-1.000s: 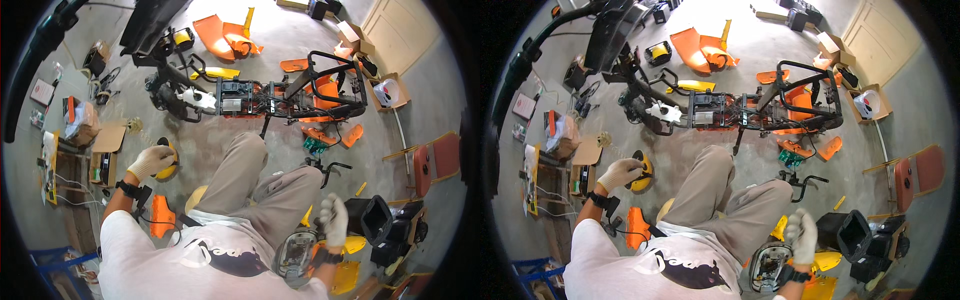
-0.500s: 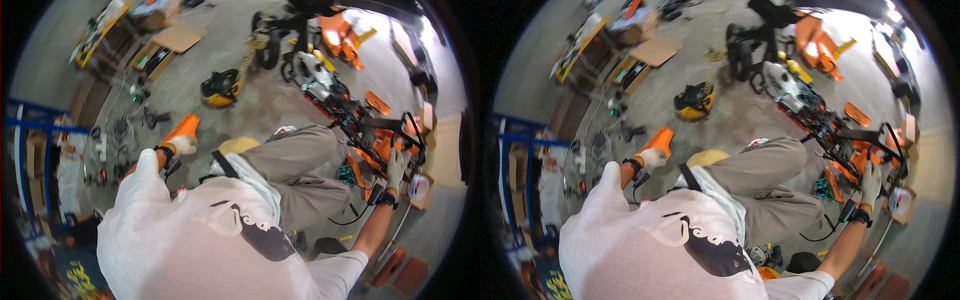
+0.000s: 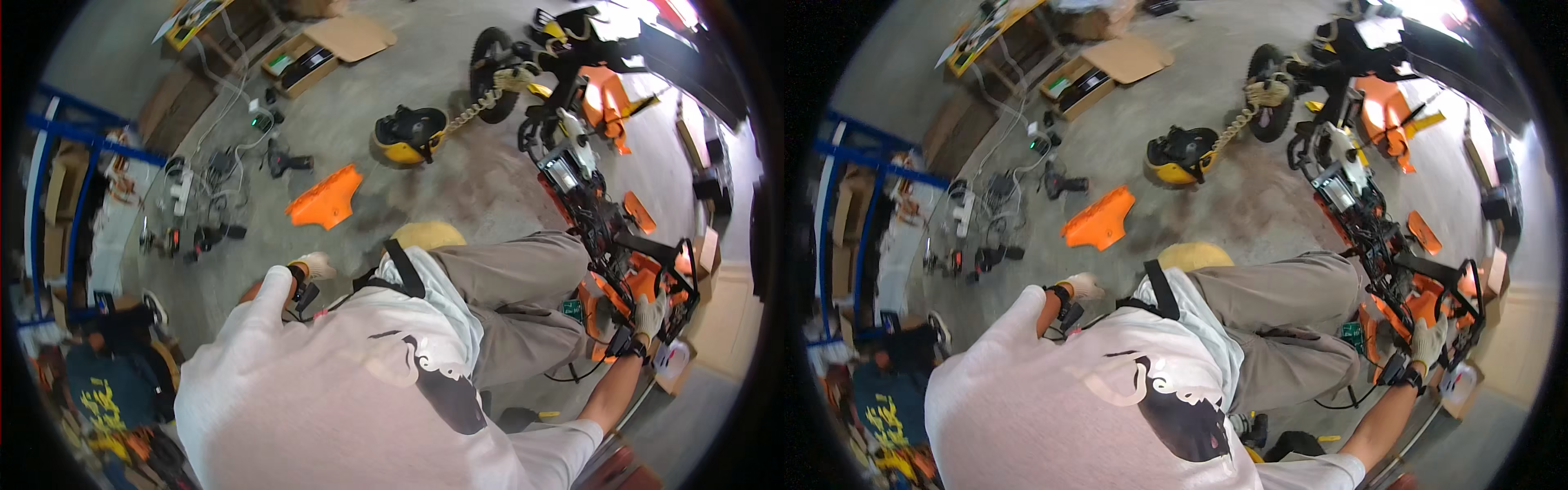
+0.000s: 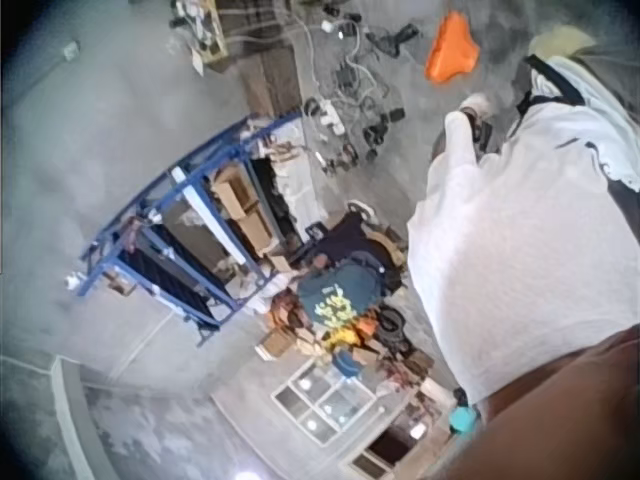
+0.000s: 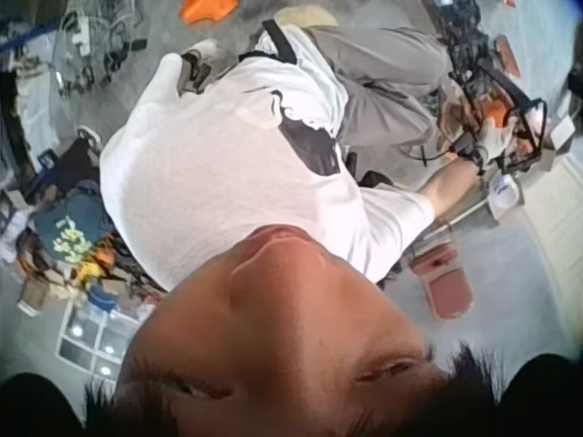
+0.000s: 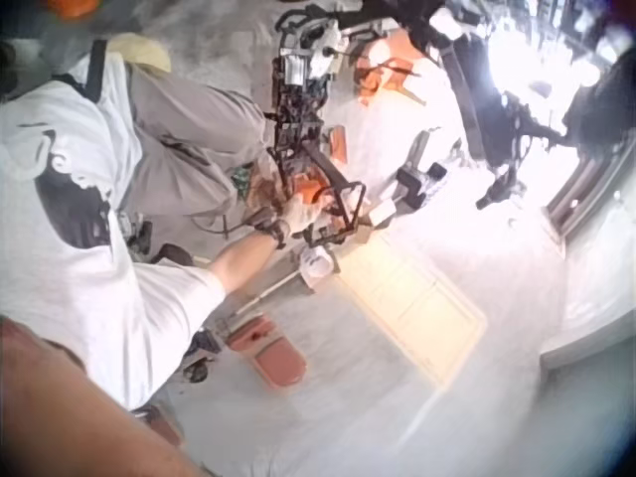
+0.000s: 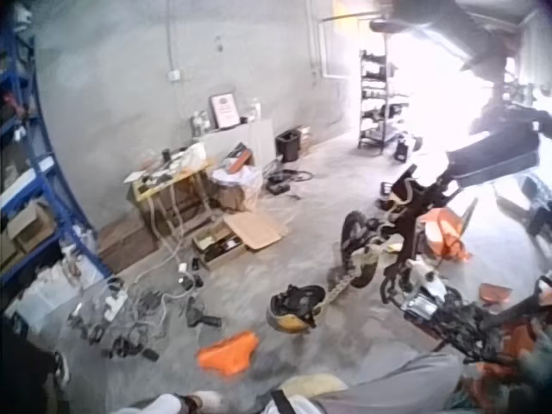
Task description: Repairing the frame and bodywork of a yellow motorcycle.
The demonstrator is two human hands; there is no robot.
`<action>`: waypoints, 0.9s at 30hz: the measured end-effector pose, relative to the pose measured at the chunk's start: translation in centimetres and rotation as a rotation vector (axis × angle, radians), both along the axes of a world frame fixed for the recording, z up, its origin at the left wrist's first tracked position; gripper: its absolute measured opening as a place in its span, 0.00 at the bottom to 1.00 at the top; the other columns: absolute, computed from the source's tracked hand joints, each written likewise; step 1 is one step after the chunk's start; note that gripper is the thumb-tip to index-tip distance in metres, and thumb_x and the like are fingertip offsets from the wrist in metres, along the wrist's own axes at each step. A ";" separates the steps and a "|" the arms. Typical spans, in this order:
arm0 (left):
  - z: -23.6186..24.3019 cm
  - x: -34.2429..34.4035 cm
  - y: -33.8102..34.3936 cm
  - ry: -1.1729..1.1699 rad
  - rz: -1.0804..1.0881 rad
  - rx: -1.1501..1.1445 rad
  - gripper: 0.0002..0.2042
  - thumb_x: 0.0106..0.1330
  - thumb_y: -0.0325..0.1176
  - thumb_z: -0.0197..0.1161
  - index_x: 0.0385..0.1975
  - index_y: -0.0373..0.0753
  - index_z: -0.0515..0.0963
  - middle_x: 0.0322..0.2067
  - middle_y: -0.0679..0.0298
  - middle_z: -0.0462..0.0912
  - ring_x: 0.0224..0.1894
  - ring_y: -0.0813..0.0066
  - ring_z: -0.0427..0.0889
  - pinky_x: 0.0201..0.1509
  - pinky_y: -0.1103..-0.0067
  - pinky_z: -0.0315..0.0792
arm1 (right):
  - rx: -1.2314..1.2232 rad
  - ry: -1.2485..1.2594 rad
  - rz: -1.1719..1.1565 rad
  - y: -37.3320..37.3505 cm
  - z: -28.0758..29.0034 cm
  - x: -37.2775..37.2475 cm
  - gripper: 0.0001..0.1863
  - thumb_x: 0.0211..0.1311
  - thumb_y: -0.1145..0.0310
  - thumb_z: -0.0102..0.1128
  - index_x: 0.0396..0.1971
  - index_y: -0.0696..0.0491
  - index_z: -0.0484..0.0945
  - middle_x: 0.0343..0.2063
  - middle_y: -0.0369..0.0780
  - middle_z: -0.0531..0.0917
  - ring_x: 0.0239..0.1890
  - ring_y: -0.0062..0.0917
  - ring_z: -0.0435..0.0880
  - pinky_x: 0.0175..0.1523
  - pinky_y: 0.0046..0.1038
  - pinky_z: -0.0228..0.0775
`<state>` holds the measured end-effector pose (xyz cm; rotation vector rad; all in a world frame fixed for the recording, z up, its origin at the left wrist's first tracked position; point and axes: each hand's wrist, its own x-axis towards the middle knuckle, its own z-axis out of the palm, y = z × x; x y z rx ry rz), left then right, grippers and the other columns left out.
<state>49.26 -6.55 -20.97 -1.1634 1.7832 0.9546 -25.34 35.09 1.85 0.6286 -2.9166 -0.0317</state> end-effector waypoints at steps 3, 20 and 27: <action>-0.9 -3.1 -2.9 0.187 -0.026 -0.202 0.25 0.59 0.55 0.62 0.50 0.44 0.84 0.50 0.48 0.84 0.54 0.50 0.83 0.58 0.63 0.75 | -0.085 0.029 0.160 1.8 -3.0 0.5 0.38 0.62 0.54 0.58 0.68 0.59 0.66 0.67 0.53 0.70 0.70 0.45 0.68 0.73 0.37 0.58; 1.1 -24.3 -11.1 0.228 -0.449 0.046 0.23 0.66 0.45 0.60 0.51 0.31 0.81 0.41 0.53 0.88 0.43 0.62 0.88 0.53 0.72 0.79 | -0.937 -0.576 -0.874 9.7 -16.5 50.7 0.23 0.66 0.57 0.56 0.52 0.58 0.82 0.52 0.50 0.85 0.56 0.42 0.82 0.63 0.35 0.70; 0.2 -37.2 -10.2 0.291 -1.440 0.020 0.32 0.65 0.49 0.62 0.63 0.32 0.69 0.58 0.45 0.80 0.62 0.46 0.77 0.62 0.65 0.72 | -0.734 -0.783 -1.516 3.5 -27.1 73.7 0.25 0.63 0.55 0.57 0.53 0.57 0.81 0.48 0.49 0.85 0.53 0.43 0.83 0.59 0.37 0.73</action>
